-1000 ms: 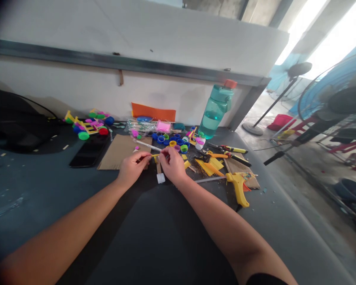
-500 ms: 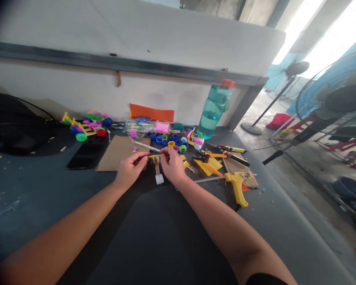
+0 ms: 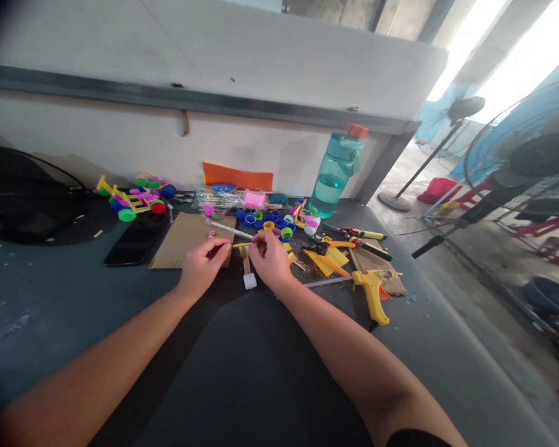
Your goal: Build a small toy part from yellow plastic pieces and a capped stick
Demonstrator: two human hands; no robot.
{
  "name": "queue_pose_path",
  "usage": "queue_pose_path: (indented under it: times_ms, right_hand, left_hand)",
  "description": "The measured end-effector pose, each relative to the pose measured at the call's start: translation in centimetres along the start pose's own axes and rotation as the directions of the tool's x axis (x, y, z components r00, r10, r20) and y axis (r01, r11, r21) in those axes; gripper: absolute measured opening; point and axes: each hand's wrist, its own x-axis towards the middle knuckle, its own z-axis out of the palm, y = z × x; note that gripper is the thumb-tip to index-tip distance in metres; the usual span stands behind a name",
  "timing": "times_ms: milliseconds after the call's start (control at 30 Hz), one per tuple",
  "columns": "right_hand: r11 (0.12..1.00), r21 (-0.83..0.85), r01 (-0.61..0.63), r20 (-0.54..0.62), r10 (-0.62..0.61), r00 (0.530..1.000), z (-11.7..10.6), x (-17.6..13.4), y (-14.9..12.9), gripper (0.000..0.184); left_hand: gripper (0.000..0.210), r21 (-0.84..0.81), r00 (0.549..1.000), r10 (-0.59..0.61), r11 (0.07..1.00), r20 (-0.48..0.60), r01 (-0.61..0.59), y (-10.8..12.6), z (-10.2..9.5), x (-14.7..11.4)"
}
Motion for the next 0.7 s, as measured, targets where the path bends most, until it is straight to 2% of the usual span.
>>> queue_pose_path:
  times_ms: [133, 233, 467, 700]
  right_hand:
    - [0.998, 0.048, 0.038, 0.059, -0.041, 0.997, 0.3, -0.1, 0.2, 0.022]
    - [0.997, 0.07, 0.007, 0.087, -0.013, 0.996, 0.7, 0.0, 0.5, 0.027]
    - [0.989, 0.106, -0.103, 0.159, 0.086, 0.984, 1.3, 0.7, 1.4, 0.016]
    - [0.992, 0.087, -0.091, 0.161, 0.076, 0.984, 1.5, 0.9, 1.7, 0.009]
  left_hand:
    - [0.024, -0.058, 0.998, -0.015, 0.998, 0.059, 0.018, 0.0, 0.1, 0.0]
    - [0.024, -0.063, 0.998, -0.002, 0.998, 0.068, 0.006, -0.2, 0.3, 0.0]
    - [0.022, -0.076, 0.996, 0.07, 0.995, 0.059, -0.065, -0.9, 0.7, 0.2]
    - [0.021, -0.073, 0.992, 0.124, 0.99, 0.037, -0.121, -1.0, 0.9, 0.2]
